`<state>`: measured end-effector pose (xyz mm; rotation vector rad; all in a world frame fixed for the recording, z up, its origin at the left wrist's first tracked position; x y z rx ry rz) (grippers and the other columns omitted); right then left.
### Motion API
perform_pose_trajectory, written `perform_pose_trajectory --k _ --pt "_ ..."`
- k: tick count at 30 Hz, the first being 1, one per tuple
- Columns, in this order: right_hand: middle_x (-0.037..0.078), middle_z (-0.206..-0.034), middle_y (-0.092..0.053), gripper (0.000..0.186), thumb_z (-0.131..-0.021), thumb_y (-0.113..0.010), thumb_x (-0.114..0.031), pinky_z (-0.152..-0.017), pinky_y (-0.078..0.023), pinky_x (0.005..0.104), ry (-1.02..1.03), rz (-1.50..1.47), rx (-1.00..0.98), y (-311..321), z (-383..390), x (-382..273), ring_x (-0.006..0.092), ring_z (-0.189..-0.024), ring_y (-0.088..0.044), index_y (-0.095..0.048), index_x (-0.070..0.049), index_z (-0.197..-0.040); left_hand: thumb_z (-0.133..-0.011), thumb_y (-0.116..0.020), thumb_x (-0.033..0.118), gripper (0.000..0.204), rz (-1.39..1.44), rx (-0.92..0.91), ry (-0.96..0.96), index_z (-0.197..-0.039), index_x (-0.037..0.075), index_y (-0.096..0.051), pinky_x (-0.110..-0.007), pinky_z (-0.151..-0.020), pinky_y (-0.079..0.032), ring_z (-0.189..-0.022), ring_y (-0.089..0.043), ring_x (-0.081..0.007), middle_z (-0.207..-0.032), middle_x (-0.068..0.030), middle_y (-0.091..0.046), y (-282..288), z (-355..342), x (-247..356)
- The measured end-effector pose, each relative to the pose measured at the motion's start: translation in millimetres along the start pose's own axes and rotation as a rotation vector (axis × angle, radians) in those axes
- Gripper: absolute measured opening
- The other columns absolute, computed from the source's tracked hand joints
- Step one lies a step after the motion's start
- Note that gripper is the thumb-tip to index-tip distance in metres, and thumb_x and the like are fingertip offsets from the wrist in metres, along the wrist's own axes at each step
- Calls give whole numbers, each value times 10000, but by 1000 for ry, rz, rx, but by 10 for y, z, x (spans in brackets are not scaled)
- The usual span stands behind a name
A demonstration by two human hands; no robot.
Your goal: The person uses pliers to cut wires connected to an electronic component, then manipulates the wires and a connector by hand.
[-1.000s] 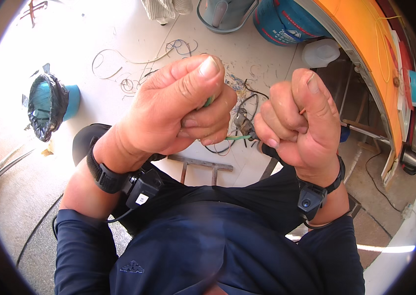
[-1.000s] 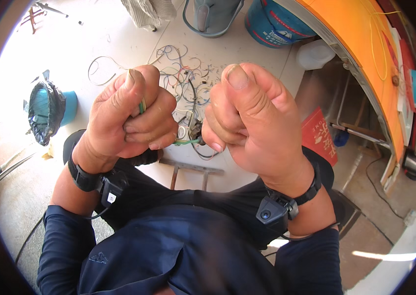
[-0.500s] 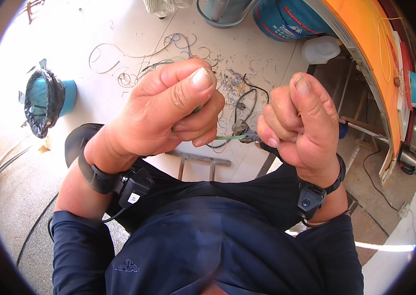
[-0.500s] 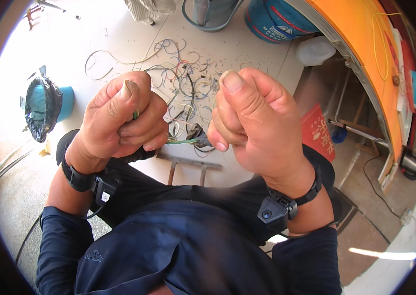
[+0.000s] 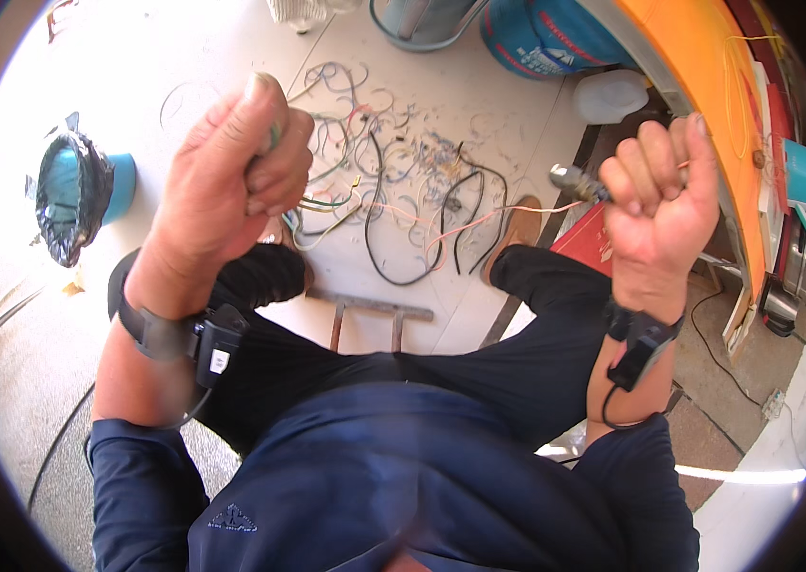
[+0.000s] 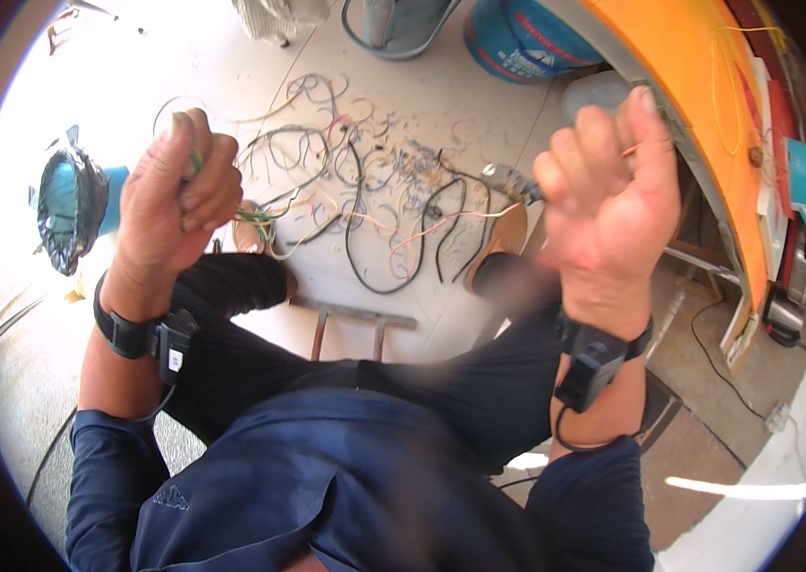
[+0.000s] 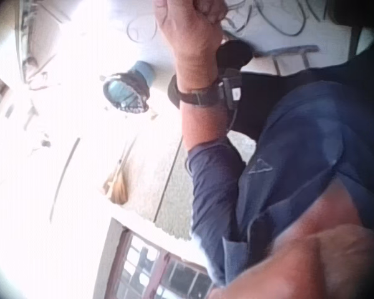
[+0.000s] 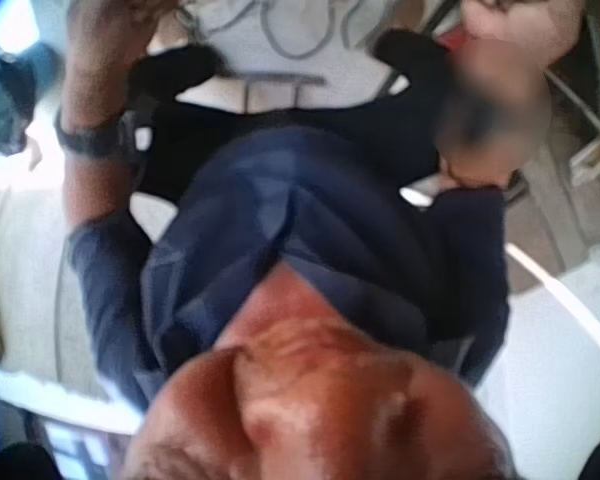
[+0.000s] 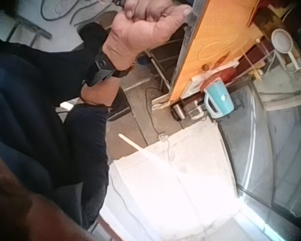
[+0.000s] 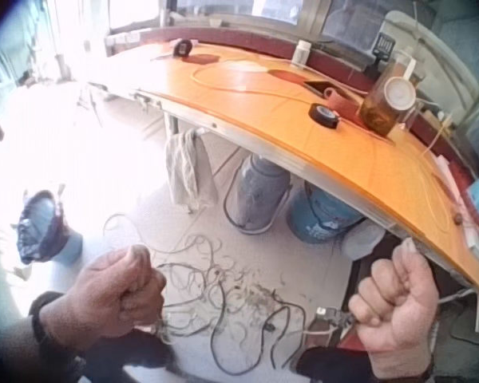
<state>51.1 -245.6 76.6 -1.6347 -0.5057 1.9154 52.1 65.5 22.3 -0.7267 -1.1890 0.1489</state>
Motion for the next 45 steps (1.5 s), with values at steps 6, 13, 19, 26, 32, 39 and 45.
perform_pose_trajectory --k 6,13,19,26,32,39,45 --pt "-58 -544 -259 430 -1057 -464 -264 -412 -218 247 -43 -66 -110 -66 5 86 72 -447 -201 -323 -168 -662 -1071 -448 332 368 -274 45 164 -799 88 -491 -251 -577 -455 -581 -503 -125 -701 -33 -518 -102 -201 -342" --pt "-59 -539 -261 444 -1056 -455 -296 -421 -232 250 -157 -159 -227 -214 18 251 79 -440 -204 -323 -175 -650 -1026 -553 365 344 -281 -188 324 -1073 30 -612 -227 -670 -475 -857 -654 -118 -1052 -96 -700 -516 -204 -541" --pt "-54 -549 -275 459 -1042 -470 -338 -461 -281 257 -284 -121 -317 -271 48 373 85 -459 -241 -310 -180 -642 -1014 -562 397 393 -88 -260 433 -1108 17 -605 -233 -640 -465 -827 -669 -139 -1031 -114 -706 -561 -202 -556" --pt "-15 -609 -385 385 -1044 -484 -334 -598 -425 314 -161 33 -283 -206 -1 491 118 -528 -403 -421 -142 -717 -954 -677 251 266 -147 -383 493 -1046 26 -569 -227 -622 -461 -790 -681 -134 -948 -97 -700 -493 -177 -414" --pt "-6 -635 -413 339 -1049 -503 -287 -675 -455 319 -226 -77 -409 -239 51 638 117 -576 -447 -482 -114 -758 -959 -679 262 311 -317 -431 551 -1091 9 -556 -231 -626 -486 -758 -666 -128 -923 -69 -667 -632 -171 -453" --pt "16 -684 -479 347 -1059 -483 -298 -716 -461 312 -4 170 -415 -224 55 633 145 -671 -516 -509 -83 -788 -906 -714 300 367 -432 -275 470 -1041 9 -534 -248 -545 -476 -600 -644 -117 -767 -46 -659 -658 -176 -419" --pt "23 -693 -492 364 -1069 -455 -302 -783 -438 322 -26 164 -396 -201 56 582 157 -688 -530 -465 -95 -769 -902 -670 111 330 -513 -186 407 -1156 14 -483 -247 -575 -512 -636 -622 -105 -770 -43 -612 -620 -215 -302"
Point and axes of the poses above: each hand's wrist, its own z-axis away from the middle knuckle, its own y-axis out of the back of the hand, x = y × z, the point moved 1 cm from there along -z, towards the middle knuckle
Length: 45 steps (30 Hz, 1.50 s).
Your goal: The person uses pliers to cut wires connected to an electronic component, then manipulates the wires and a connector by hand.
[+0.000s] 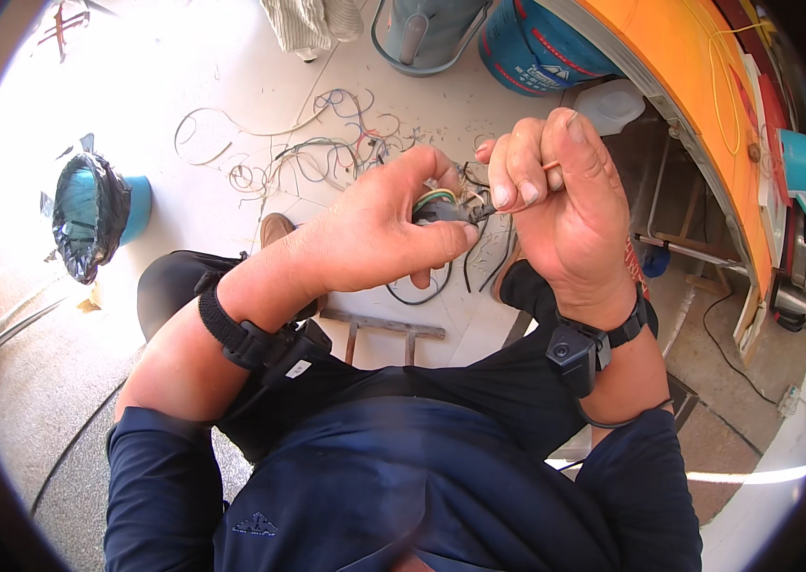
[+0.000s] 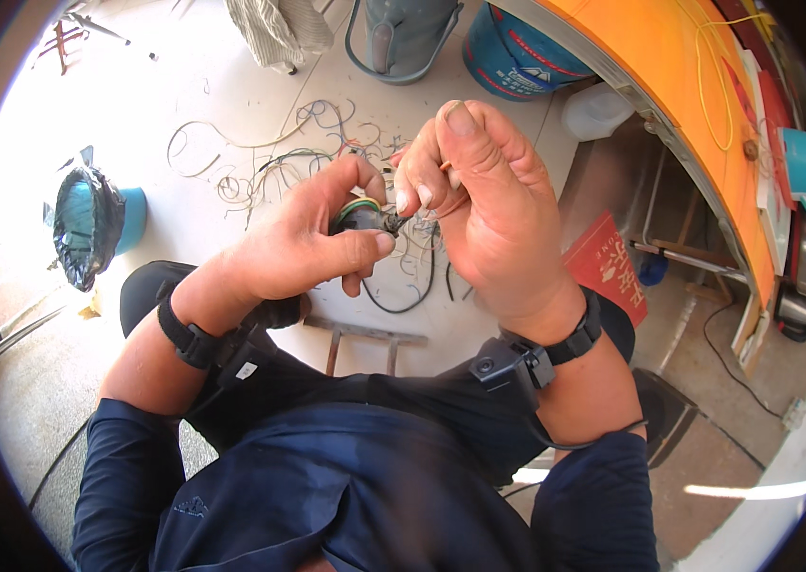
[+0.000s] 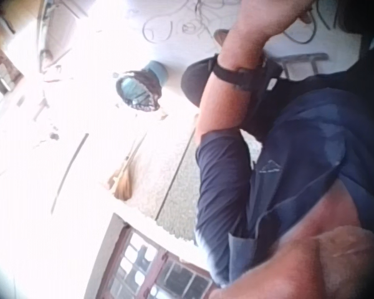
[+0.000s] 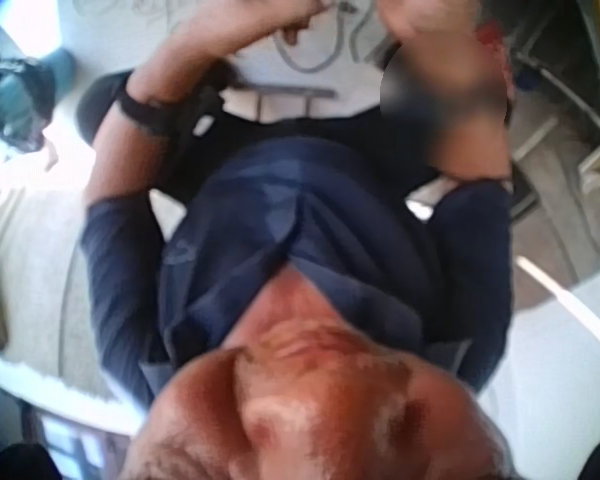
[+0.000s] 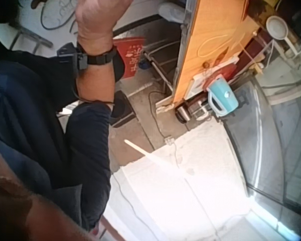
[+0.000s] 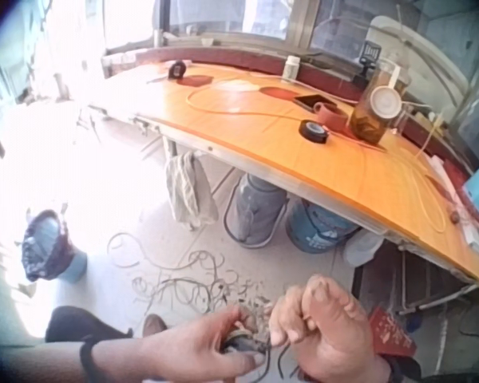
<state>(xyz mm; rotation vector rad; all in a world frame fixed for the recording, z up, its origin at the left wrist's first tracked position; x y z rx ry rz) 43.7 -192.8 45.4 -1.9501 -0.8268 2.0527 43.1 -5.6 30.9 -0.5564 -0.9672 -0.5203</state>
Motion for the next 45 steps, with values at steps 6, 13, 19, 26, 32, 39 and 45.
perform_pose_trajectory --k 6,13,19,26,32,39,45 --pt "25 -706 -492 351 -1067 -471 -293 -757 -452 298 -17 11 -22 20 14 30 153 -682 -528 -501 -75 -793 -904 -644 95 195 -238 -39 -253 -1070 11 -584 -250 -618 -512 -656 -614 -87 -784 -24 -617 25 -3 -31" --pt "8 -706 -482 357 -1075 -454 -286 -822 -442 307 -24 -9 -37 -1 13 38 142 -666 -521 -474 -84 -781 -981 -614 157 157 -115 2 -261 -1024 5 -611 -243 -612 -500 -655 -592 -83 -763 -19 -609 -10 -9 -83" --pt "2 -702 -455 366 -1076 -460 -297 -735 -429 286 -13 6 -48 -84 46 37 134 -678 -490 -449 -88 -776 -1043 -498 196 212 204 207 -283 -941 33 -586 -215 -488 -351 -532 -475 -75 -672 -12 -537 -10 -5 -89" --pt "-3 -675 -413 364 -1078 -449 -276 -641 -376 293 27 246 -3 -259 107 83 125 -642 -400 -398 -107 -760 -1034 -521 230 215 451 275 -260 -934 55 -597 -214 -508 -315 -561 -425 -68 -711 14 -525 -2 -126 -137" --pt "-1 -692 -419 329 -1064 -496 -229 -631 -367 277 25 383 -44 -258 150 124 111 -655 -378 -400 -97 -778 -1018 -557 242 209 395 352 -221 -896 78 -598 -205 -528 -325 -595 -426 -51 -729 30 -527 29 -187 -155" --pt "-11 -708 -445 329 -1045 -542 -203 -635 -366 262 58 452 -5 -312 172 177 95 -667 -381 -410 -86 -767 -998 -588 257 245 348 421 -185 -845 66 -606 -198 -527 -348 -608 -437 -38 -724 33 -541 40 -210 -122" --pt "-9 -678 -439 343 -998 -630 -186 -592 -361 267 137 555 6 -347 188 244 105 -635 -370 -435 -66 -743 -981 -609 251 246 281 437 -151 -863 36 -628 -217 -539 -386 -620 -476 -52 -724 22 -561 97 -223 -145"
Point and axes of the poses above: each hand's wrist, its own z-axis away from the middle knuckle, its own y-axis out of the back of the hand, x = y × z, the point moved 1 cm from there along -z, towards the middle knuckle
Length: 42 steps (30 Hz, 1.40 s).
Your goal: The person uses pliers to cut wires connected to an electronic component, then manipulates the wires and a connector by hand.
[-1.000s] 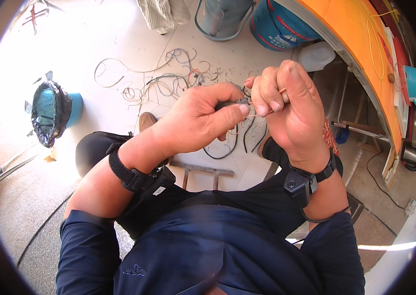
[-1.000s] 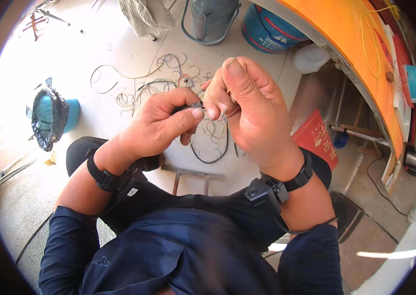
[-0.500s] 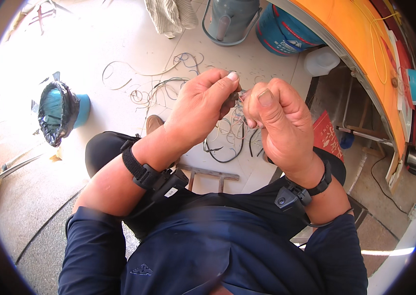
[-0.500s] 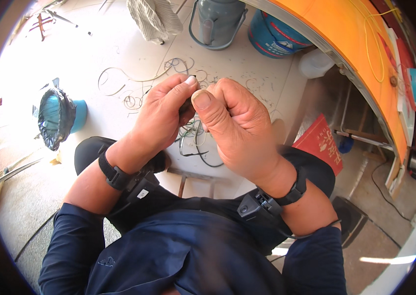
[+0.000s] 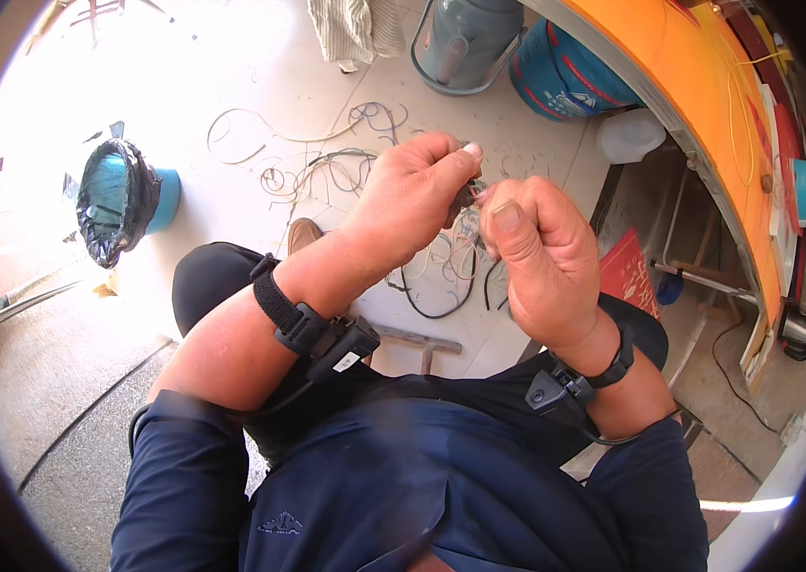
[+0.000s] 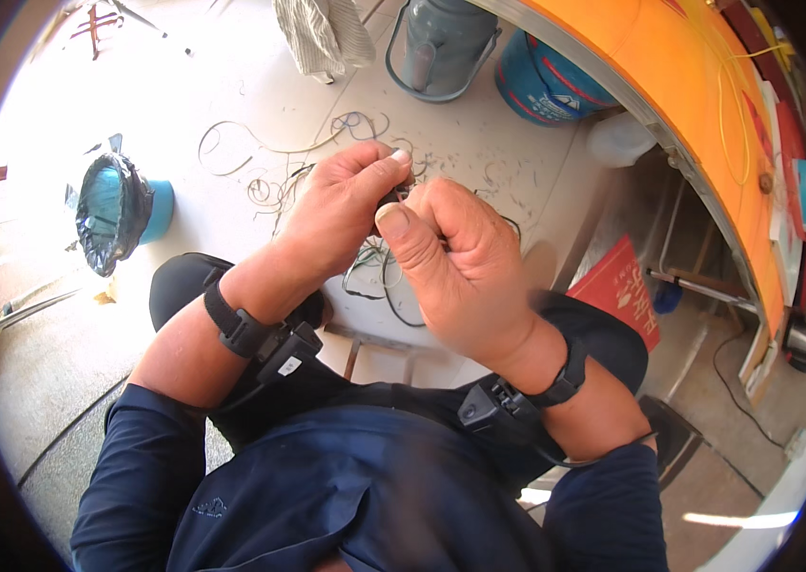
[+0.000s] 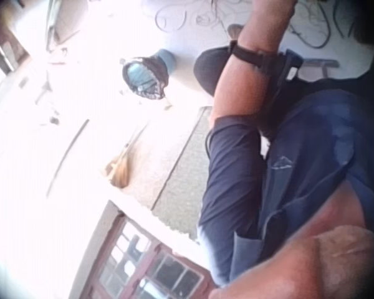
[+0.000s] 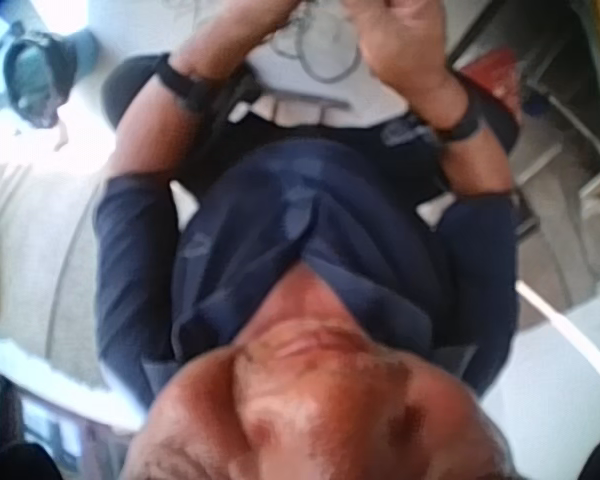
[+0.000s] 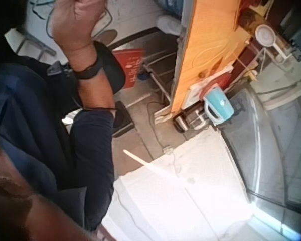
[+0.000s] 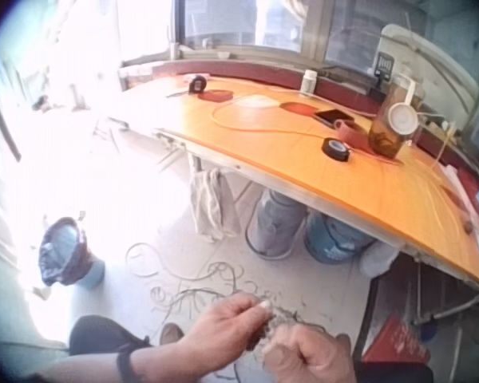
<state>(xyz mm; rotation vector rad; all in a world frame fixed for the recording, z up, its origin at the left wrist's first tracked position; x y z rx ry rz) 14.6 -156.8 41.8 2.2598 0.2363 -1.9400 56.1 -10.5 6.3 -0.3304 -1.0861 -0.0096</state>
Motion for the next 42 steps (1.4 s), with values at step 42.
perform_pose_trajectory --k 42 --pt "24 -890 -615 424 -767 -888 -250 -671 -477 243 -259 14 56 135 -190 315 81 -763 -546 -558 -45 -937 -959 -681 220 229 -132 172 -336 -896 3 -643 -246 -596 -478 -690 -609 -84 -760 -35 -642 173 56 85"
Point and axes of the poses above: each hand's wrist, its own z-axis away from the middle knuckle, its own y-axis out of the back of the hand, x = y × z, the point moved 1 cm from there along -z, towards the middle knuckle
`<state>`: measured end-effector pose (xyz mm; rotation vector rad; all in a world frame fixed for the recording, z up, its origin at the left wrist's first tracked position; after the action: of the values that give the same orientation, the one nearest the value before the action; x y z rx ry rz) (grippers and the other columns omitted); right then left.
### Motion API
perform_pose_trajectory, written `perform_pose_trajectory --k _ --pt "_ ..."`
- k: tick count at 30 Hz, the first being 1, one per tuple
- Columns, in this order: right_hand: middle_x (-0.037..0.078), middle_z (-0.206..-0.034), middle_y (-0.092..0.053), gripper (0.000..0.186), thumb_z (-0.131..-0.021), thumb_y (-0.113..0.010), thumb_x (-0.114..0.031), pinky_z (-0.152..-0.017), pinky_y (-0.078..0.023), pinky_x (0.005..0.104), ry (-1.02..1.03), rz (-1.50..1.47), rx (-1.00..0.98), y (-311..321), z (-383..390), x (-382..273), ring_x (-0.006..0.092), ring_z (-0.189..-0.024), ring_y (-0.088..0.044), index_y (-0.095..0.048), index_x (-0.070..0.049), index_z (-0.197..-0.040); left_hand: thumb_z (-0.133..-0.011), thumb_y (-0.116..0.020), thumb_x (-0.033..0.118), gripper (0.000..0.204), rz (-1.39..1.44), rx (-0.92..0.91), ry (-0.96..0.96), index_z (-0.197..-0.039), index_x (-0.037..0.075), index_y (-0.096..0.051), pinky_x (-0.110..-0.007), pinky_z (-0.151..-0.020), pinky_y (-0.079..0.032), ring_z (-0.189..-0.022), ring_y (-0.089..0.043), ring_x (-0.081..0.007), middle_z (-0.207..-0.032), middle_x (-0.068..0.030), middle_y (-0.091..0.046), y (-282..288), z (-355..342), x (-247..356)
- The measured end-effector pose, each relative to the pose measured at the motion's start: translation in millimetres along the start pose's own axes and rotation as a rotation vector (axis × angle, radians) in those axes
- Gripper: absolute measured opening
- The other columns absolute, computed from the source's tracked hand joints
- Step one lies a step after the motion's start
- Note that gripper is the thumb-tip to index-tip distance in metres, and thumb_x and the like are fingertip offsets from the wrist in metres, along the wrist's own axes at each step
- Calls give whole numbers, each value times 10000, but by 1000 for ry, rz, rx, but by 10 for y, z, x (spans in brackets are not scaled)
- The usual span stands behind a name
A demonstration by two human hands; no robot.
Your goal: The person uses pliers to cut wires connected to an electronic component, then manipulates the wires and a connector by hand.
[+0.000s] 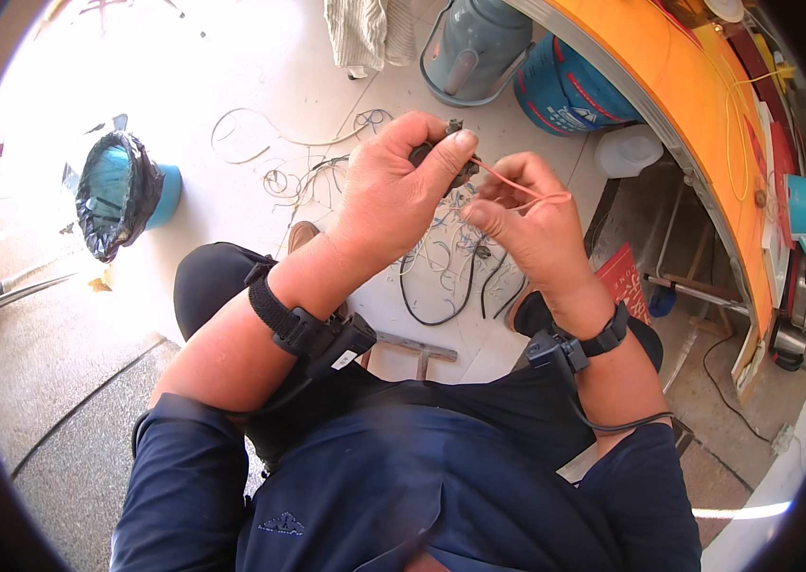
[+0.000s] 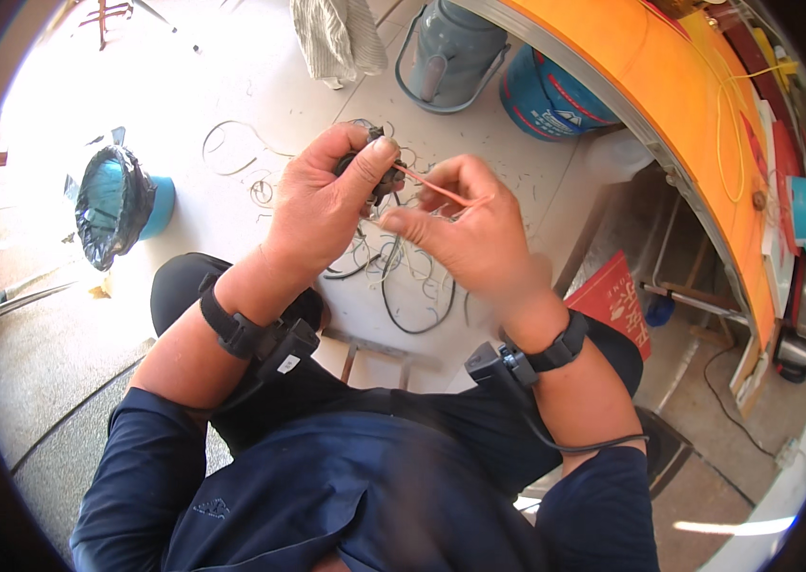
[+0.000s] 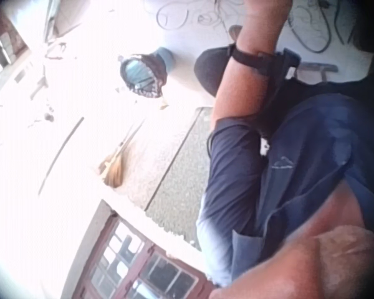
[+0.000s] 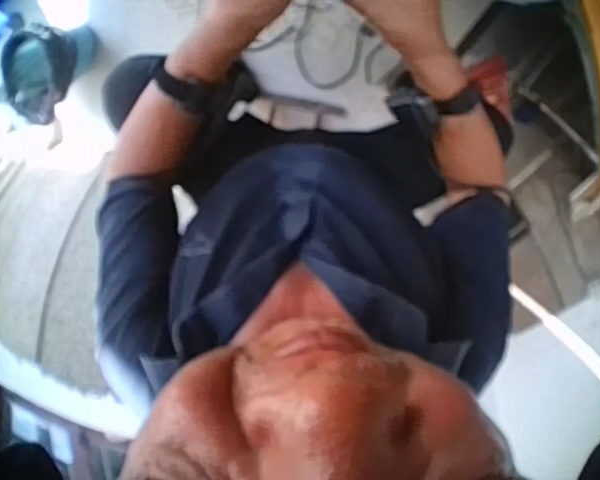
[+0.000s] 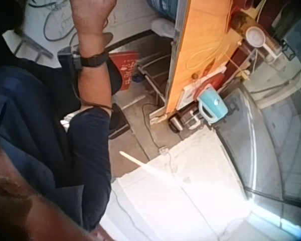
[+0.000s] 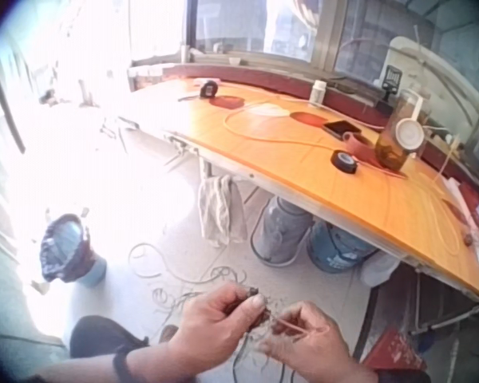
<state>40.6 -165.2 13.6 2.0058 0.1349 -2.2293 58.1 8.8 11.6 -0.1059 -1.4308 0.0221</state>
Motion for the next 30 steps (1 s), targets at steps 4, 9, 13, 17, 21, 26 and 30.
perform_pose_trajectory --k 4,9,13,17,21,26,30 --pt "7 -754 -586 451 -712 -919 -309 -597 -451 255 86 326 -27 -62 -28 -143 81 -669 -506 -575 -44 -837 -937 -709 210 217 -32 -62 -6 -921 0 -654 -252 -636 -483 -739 -577 -79 -810 -34 -652 -36 30 -28" --pt "25 -683 -545 365 -799 -848 -274 -558 -425 289 154 379 -105 -16 -31 -232 106 -614 -472 -582 -24 -792 -954 -698 222 227 234 -197 103 -951 -1 -653 -245 -639 -485 -735 -574 -68 -819 -16 -658 -60 29 -34" --pt "75 -702 -557 217 -901 -717 -196 -585 -435 317 161 421 -120 52 0 -247 174 -620 -507 -613 -15 -843 -979 -664 254 268 54 -209 97 -949 -10 -629 -234 -605 -470 -698 -563 -57 -772 -22 -644 -22 18 89" --pt "122 -738 -586 162 -945 -633 -172 -618 -450 356 362 499 -62 55 -10 -275 272 -656 -553 -640 -19 -893 -1009 -609 286 324 -115 -263 90 -867 -4 -587 -246 -557 -450 -654 -549 -57 -693 -25 -613 13 30 99" --pt "132 -731 -572 181 -952 -622 -184 -604 -444 387 332 500 -42 66 -8 -264 311 -653 -549 -615 -27 -862 -1052 -528 283 291 -59 -283 87 -866 62 -563 -186 -464 -363 -530 -464 -30 -656 18 -546 -50 77 96" --pt "132 -693 -532 261 -959 -638 -222 -582 -426 412 346 733 -119 90 -15 -364 326 -635 -527 -565 -28 -801 -1056 -519 263 276 -155 -291 -1 -870 62 -557 -188 -471 -372 -528 -463 -31 -650 20 -541 -42 100 42" --pt "133 -679 -514 289 -964 -635 -237 -570 -414 412 440 635 -126 122 -27 -331 332 -625 -516 -553 -23 -789 -1062 -499 242 259 -125 -305 -4 -874 70 -546 -188 -476 -372 -525 -459 -31 -643 27 -531 -60 146 140"
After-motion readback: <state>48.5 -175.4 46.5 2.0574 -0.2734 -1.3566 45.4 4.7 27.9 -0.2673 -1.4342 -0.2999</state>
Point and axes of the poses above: each hand's wrist, its own z-axis away from the middle knuckle, its own y-axis out of the back of the hand, x = y × z, the point moved 1 cm from there along -z, towards the middle knuckle
